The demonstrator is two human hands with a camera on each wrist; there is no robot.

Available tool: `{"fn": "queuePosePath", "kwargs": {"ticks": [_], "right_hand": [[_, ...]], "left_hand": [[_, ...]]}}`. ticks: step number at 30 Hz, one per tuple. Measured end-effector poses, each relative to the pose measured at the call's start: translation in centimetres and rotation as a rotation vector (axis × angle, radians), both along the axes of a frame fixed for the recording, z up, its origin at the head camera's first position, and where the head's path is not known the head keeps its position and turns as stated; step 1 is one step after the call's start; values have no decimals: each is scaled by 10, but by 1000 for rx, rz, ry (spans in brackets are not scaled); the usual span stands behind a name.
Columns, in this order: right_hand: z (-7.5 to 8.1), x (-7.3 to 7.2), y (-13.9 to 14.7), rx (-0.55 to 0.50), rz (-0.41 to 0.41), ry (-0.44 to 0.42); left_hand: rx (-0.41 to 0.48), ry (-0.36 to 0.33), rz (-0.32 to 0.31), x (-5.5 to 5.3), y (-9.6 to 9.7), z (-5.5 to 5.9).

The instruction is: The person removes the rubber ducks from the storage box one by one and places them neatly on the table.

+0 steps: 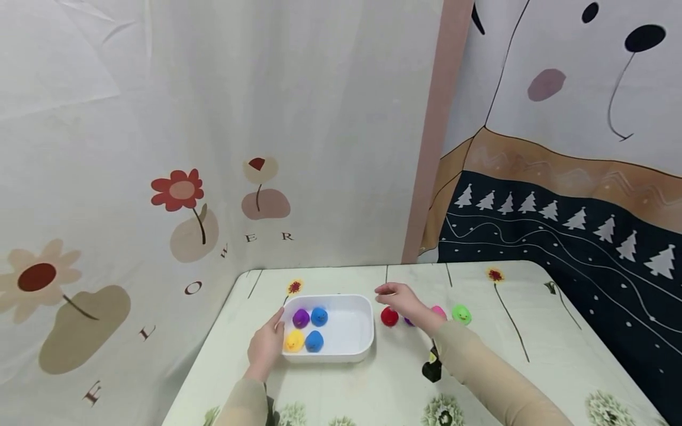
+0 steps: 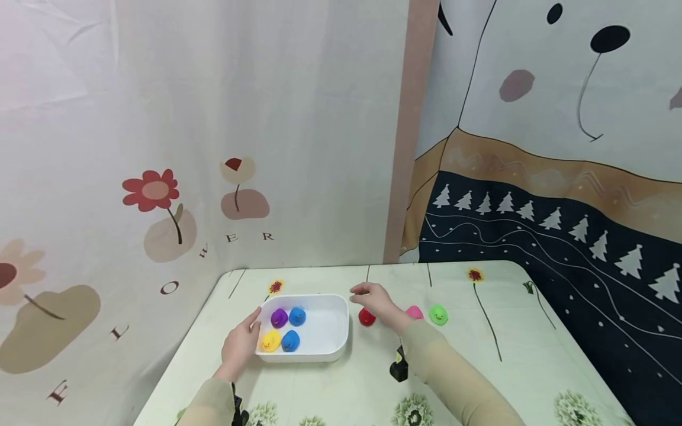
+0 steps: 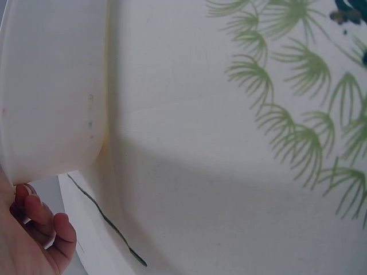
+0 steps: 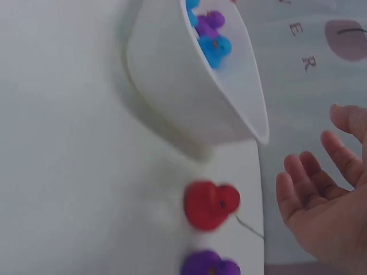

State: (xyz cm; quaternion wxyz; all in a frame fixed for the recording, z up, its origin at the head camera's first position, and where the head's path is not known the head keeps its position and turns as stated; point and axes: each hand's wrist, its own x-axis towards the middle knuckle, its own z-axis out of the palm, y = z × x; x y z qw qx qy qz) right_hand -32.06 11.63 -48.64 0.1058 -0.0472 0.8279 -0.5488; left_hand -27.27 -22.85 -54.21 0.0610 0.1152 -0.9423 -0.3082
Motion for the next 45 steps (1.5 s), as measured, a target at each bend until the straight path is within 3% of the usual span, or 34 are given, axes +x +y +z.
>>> {"fn": "queuePosePath", "kwargs": {"ticks": [12,20,28,36,45], "right_hand": [[-16,9,-73,-241,120,-157],[-25,18,-108,-257,121,-273],[-39,19,-128,-236,54,-410],[-44,23,-139,-196,91,-420],[-44,27,-150,-151,128,-357]], "left_hand": [[15,6,-2,-4,1,1],[14,13,-10,-3,6,2],[16,26,-3,-2,9,0],[14,43,15,-2,6,-3],[-2,41,24,1,1,-2]]}}
